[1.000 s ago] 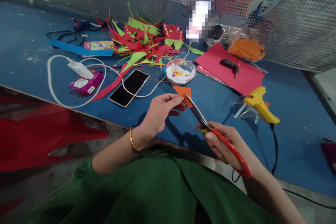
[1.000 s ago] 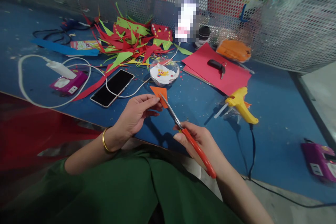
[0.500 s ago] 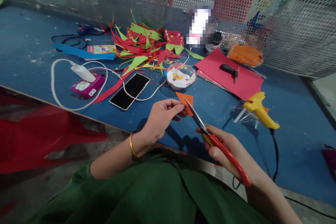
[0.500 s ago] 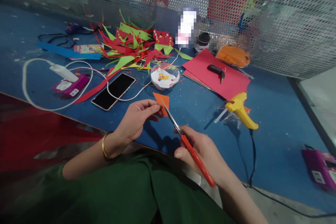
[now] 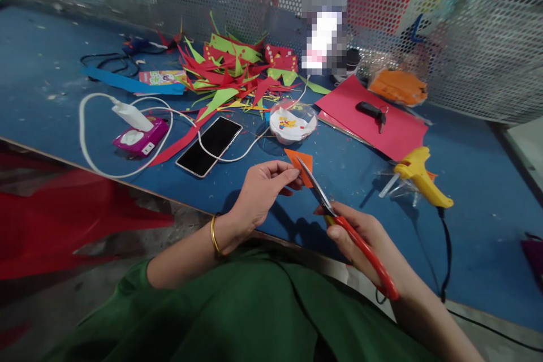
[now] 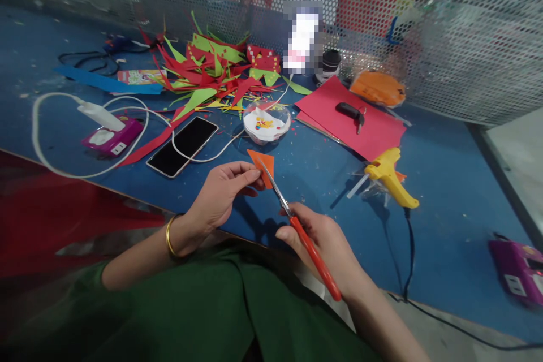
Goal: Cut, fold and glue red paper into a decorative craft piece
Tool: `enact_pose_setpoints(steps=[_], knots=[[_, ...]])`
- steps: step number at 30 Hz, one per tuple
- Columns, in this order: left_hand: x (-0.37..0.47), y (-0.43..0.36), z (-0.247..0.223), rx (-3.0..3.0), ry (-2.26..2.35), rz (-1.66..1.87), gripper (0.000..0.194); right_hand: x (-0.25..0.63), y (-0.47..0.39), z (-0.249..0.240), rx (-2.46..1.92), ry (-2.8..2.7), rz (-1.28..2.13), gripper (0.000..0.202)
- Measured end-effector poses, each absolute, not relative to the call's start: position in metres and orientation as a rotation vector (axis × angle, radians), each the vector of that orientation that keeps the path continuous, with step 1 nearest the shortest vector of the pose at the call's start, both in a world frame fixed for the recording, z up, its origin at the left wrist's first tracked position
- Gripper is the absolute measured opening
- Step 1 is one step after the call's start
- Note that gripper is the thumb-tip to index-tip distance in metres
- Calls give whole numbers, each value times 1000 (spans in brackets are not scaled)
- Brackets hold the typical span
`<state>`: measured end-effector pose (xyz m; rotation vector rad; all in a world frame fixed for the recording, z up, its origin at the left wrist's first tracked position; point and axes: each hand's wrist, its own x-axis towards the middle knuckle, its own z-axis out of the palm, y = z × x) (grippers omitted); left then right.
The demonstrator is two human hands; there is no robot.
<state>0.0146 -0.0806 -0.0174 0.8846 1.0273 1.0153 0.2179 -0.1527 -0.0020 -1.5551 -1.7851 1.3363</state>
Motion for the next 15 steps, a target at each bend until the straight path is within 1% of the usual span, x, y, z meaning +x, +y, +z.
enact_pose_setpoints(steps=[7,10,12,15], knots=[[14,-80,-15,895,1016,991,13,215,-154,-2,-1582,-1720,1371,54],[12,-77,-15,877,1009,967,16,215,-155,-1,-1594,-1699,1386,54],[10,-74,-14,849,1013,986,19,215,-155,0,-1607,-1697,1371,56],[7,-69,-14,853,1024,1035,17,214,-154,1,-1626,-1723,1352,56]])
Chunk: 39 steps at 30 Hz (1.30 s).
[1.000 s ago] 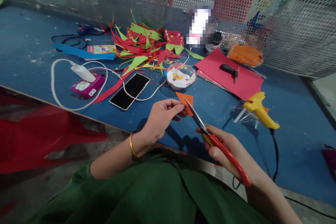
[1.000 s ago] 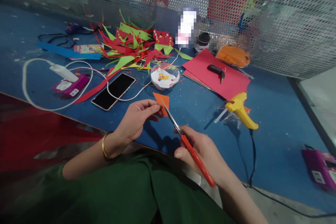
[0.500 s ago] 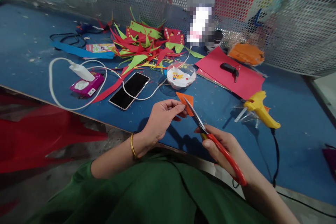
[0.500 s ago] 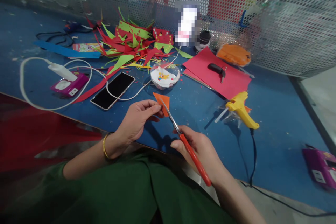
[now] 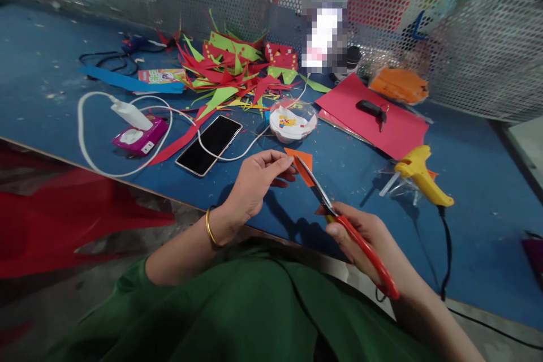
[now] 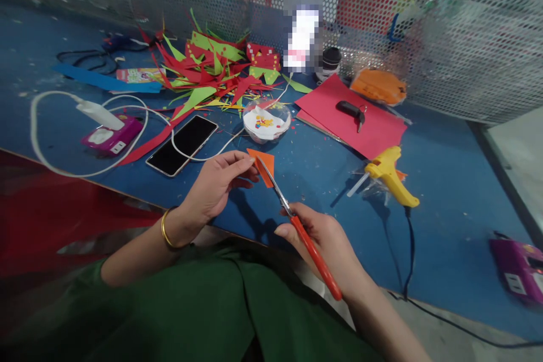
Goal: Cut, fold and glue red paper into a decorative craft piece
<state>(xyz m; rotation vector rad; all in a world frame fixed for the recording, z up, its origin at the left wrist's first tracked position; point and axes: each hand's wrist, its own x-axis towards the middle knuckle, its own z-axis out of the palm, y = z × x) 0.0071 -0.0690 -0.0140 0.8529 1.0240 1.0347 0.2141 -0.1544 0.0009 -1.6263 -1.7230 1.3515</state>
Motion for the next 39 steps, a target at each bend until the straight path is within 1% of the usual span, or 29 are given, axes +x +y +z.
enact_pose_setpoints(steps=[10,15,21,31,39], knots=[[6,-66,-10,952,1043,994,14,215,-154,1,-1652,-1853,1232,42],[6,-68,-12,942,1045,1032,12,216,-155,1,-1609,-1900,1197,44],[9,-77,-13,916,1014,993,12,217,-156,-2,-1575,-1972,1187,47],[10,-79,-13,906,992,984,12,216,-155,-6,-1630,-1972,1126,42],[9,-77,-15,891,977,958,13,217,-155,-8,-1622,-1951,1112,42]])
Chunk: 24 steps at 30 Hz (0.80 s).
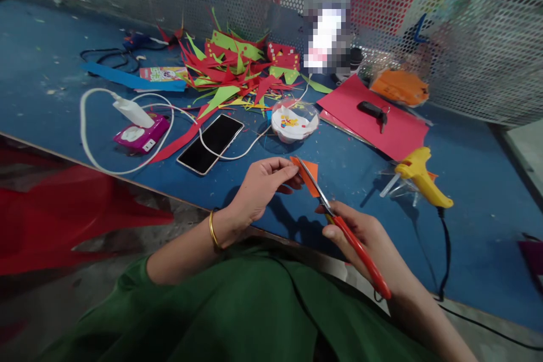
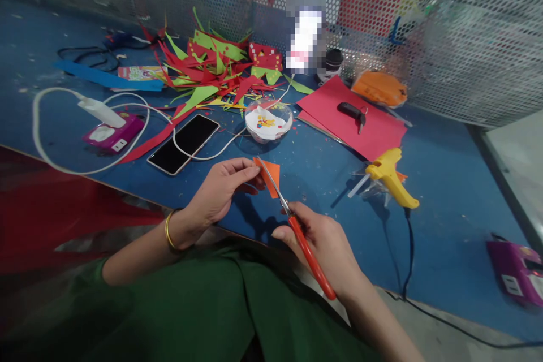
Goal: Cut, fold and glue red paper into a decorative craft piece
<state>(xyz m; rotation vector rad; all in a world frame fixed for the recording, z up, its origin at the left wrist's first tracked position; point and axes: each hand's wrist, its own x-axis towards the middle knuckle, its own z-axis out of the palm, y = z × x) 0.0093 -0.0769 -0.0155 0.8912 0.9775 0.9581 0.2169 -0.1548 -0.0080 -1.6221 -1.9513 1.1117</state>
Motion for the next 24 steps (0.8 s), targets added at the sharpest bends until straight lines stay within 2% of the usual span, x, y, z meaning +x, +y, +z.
enact_pose_setpoints(steps=[12,24], knots=[[12,-75,-17,919,992,1021,11,220,-153,-4,-1536,-2000,1187,62],[15,-76,-20,945,1008,987,11,213,-152,-2,-1644,-2011,1098,47]])
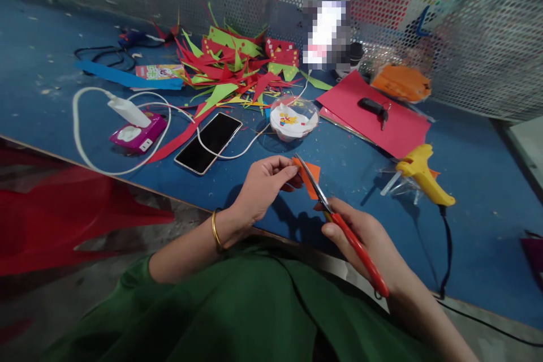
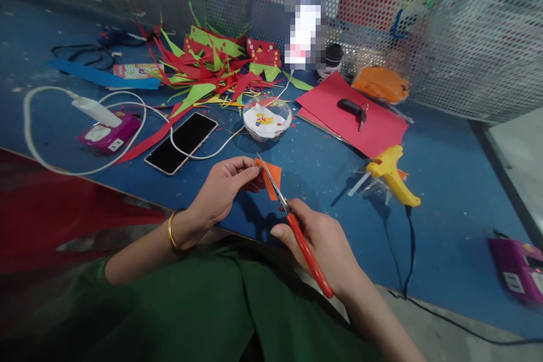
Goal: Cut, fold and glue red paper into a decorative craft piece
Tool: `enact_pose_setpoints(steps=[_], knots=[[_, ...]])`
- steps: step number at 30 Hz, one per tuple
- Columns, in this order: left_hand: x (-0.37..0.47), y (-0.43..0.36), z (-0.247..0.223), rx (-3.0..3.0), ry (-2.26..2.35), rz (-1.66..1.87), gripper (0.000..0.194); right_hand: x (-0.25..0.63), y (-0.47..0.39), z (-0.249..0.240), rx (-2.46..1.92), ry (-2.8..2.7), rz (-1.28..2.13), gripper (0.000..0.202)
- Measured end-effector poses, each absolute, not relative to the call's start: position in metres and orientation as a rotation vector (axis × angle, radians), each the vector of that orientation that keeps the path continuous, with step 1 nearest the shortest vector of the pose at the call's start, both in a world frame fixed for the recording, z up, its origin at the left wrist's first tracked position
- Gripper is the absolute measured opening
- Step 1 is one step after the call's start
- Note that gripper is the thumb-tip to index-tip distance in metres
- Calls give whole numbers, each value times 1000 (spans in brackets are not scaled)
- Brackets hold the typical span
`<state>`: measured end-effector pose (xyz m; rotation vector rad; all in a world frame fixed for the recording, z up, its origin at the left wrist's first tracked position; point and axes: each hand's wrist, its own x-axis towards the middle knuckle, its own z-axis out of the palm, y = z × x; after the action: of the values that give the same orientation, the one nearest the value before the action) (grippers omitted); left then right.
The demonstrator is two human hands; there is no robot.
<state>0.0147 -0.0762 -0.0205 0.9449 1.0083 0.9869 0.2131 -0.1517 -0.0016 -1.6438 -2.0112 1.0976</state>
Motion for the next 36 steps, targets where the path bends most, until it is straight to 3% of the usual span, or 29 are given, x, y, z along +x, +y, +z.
enact_pose_setpoints(steps=[8,13,17,36], knots=[[14,-73,-24,923,1004,969,12,213,-150,-9,-1710,-1933,1115,43],[2,-76,-28,864,1044,983,16,218,-154,-7,-1708,-1513,1207,44],[-6,-80,-27,845,1066,991,16,217,-153,0,-1729,-1283,1096,47],[-24,-22,26,1018,1119,942,11,209,-77,16,-1389,-1829,1032,55]])
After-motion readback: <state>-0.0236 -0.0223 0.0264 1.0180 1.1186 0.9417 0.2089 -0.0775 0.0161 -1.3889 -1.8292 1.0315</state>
